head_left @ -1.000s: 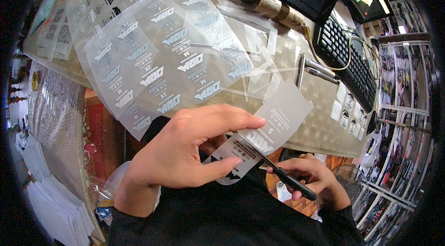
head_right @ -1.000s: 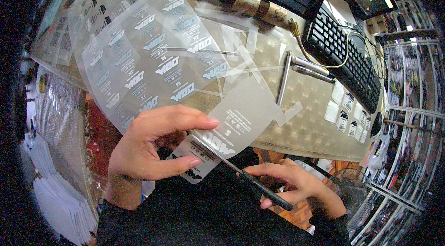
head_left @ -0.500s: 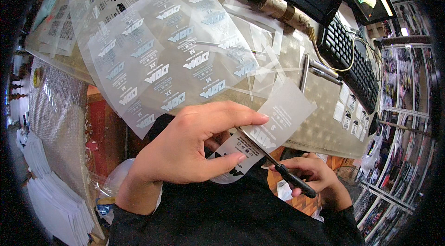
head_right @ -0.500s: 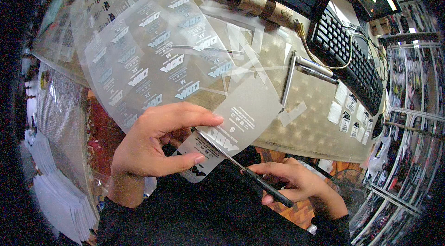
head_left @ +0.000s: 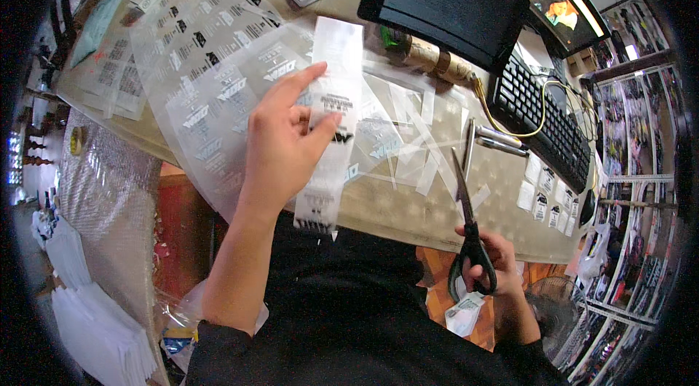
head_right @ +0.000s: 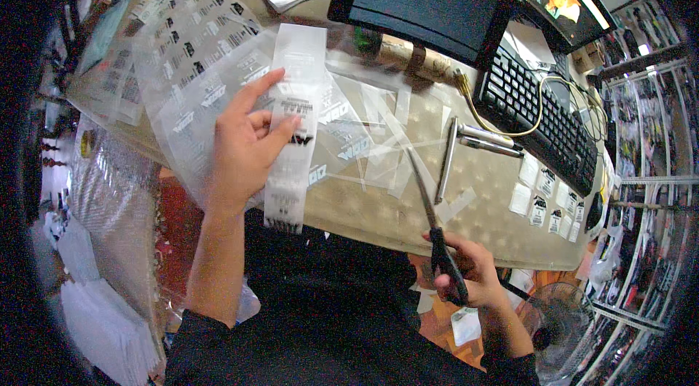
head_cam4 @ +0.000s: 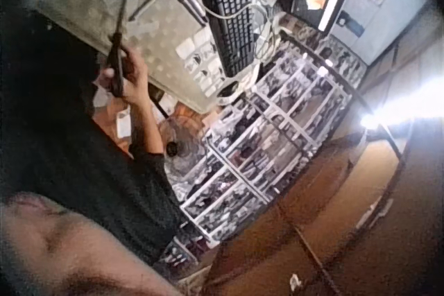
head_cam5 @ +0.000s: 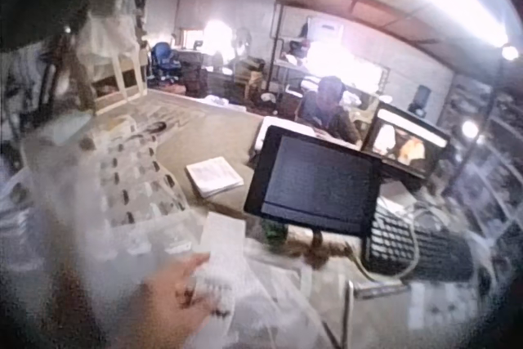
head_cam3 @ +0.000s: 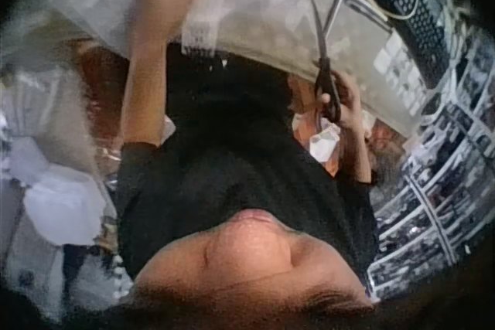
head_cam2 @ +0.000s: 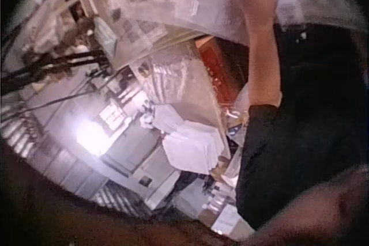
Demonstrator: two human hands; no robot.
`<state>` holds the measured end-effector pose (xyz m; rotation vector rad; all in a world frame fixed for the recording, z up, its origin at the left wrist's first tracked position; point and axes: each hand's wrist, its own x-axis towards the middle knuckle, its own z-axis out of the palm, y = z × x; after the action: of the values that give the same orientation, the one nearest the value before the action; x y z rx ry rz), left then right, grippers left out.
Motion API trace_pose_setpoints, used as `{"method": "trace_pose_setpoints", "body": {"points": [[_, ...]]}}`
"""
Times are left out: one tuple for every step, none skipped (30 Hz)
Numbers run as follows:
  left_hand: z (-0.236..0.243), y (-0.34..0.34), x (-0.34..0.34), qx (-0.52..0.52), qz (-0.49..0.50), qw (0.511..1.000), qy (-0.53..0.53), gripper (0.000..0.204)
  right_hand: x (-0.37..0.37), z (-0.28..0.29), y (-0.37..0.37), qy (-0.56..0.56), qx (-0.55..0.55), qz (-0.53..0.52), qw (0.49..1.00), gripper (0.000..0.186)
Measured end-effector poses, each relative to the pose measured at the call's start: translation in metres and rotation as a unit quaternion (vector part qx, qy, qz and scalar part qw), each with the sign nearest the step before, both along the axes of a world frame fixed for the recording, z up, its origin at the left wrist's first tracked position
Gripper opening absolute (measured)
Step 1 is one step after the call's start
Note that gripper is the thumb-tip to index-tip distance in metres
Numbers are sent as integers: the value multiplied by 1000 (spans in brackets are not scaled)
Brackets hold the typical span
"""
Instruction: The person uses scissors to cut individual labels from a large sheet of printed adhesive labels. The person repeatedly picks up the sheet, cuts a single label, and places it on the table. The task continues throughout the clip.
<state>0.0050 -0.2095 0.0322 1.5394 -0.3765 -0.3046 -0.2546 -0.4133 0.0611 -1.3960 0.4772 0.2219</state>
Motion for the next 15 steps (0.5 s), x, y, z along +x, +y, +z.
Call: {"method": "trace_pose_setpoints", "body": {"points": [[-6,-2,9,26,13,998,-48,49,0,0,3,12,11,-33,999,68],[-9,-3,15,52,27,994,-95,49,0,-3,3,12,-25,-33,999,72],[-11,-5,20,96,42,981,-165,49,-2,-6,7,8,-26,-54,998,72],[-10,-8,23,140,58,960,-235,49,-4,-8,10,3,-27,-75,997,72],[-8,-9,26,182,73,933,-302,49,-6,-10,14,-1,-28,-94,995,72],[-4,-10,26,187,77,933,-297,49,-10,-15,13,-3,-49,-92,995,72],[-2,-10,31,202,94,911,-347,47,-11,-17,16,-9,-60,-102,993,71],[-2,-11,37,216,112,886,-395,46,-11,-19,18,-16,-71,-112,991,71],[-3,-10,42,229,130,859,-439,44,-12,-20,20,-21,-83,-120,989,71],[-4,-10,48,143,137,910,-365,41,-15,-24,19,-10,-108,-125,986,70],[-6,-9,54,56,143,946,-286,38,-15,-27,20,-31,-139,-129,981,73],[-5,-8,58,-34,146,968,-204,35,-15,-31,21,-52,-171,-135,975,77],[0,-7,58,-84,162,968,-170,32,-16,-35,20,-73,-201,-141,967,81],[7,-5,56,-134,179,965,-136,29,-31,-48,11,-40,-191,-139,971,82],[14,-1,52,-178,196,959,-104,27,-27,-45,14,-45,-176,-137,974,81]]}}
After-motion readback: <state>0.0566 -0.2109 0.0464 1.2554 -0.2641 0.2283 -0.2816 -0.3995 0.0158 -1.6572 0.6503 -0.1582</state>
